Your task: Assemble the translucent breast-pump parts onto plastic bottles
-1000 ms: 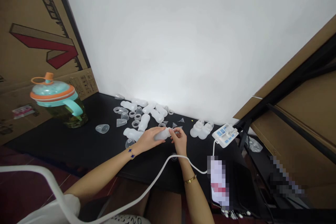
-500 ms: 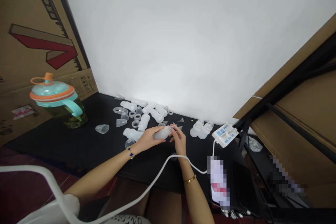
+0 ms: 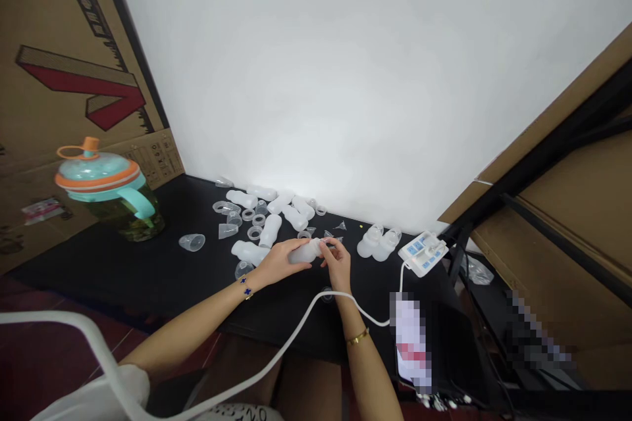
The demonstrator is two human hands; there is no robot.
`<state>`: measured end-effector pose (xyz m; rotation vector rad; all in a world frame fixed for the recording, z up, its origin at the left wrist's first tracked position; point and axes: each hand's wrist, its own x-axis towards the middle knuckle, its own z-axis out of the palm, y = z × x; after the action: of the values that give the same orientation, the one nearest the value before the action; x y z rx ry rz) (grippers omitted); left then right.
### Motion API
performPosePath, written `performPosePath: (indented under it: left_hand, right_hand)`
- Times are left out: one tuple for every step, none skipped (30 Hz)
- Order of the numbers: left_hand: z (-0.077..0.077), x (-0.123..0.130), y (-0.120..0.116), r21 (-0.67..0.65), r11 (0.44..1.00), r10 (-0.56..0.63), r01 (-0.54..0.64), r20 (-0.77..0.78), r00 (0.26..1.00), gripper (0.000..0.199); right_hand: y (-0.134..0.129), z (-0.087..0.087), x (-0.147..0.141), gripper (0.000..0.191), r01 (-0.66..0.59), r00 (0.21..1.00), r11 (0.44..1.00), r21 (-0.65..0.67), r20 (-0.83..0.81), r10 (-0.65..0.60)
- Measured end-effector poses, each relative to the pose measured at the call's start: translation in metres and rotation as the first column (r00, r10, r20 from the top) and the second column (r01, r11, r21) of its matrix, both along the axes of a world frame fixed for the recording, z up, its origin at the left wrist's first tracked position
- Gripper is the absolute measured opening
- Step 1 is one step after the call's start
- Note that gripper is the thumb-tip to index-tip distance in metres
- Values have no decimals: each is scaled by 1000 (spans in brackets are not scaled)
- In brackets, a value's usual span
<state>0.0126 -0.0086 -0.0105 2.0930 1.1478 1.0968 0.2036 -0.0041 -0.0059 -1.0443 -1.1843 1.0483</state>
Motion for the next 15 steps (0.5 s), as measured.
performPosePath:
  left_hand:
    - [-1,0,0,1,1000,-1,1,-4,1000,60]
    - [-1,0,0,3,1000,-1,1,-6,1000,60]
    - [-2,0,0,5,1000,-1,1,-7,1000,60]
    - [-2,0,1,9,1000,-1,1,-6,1000,59]
    - [-2,0,0,16,1000,0,0,-3,1000,59]
    - [-2,0,0,23,1000,0,0,0,1000,59]
    - [-2,1,0,31,1000,0,0,-1,1000,59]
    - [-1,1,0,39,999,0,0,-5,1000,58]
    - [-1,1,-1,48,999,1,0,-12,1000,58]
    - [0,1,-1,57,998,2,-1,-25,1000,58]
    - [1,1,-2,69,998,6,-3,-41,999,58]
    - [1,1,-2,84,996,11,-6,-59,998,58]
    - [2,1,-3,102,995,18,-10,-79,997,59]
    - [3,1,-3,121,993,27,-15,-99,995,60]
    - [4,1,-3,139,990,34,-17,-118,992,61]
  right_hand:
    - [0,0,0,37,5,1000,1000,-4,7,-5]
    - [0,0,0,38,8,1000,1000,-7,15,-8]
    - [0,1,0,38,11,1000,1000,-9,23,-11]
    - [0,1,0,39,13,999,1000,-10,32,-13]
    - [0,1,0,39,17,999,1000,-9,38,-16]
    - [0,1,0,39,21,999,1000,-8,42,-20]
    - [0,0,0,39,25,999,1000,-8,46,-24]
    - [0,0,0,39,29,998,1000,-8,49,-28]
    - [0,-1,1,38,32,998,999,-9,55,-31]
    - [1,-1,1,38,35,998,999,-12,60,-34]
    - [1,-2,1,38,39,997,999,-14,65,-38]
    - [1,-3,1,38,46,997,999,-14,68,-45]
    - [2,-4,1,39,54,996,998,-13,70,-53]
    - [2,-4,1,40,62,996,998,-13,72,-61]
    - [2,-5,1,40,68,995,998,-13,74,-67]
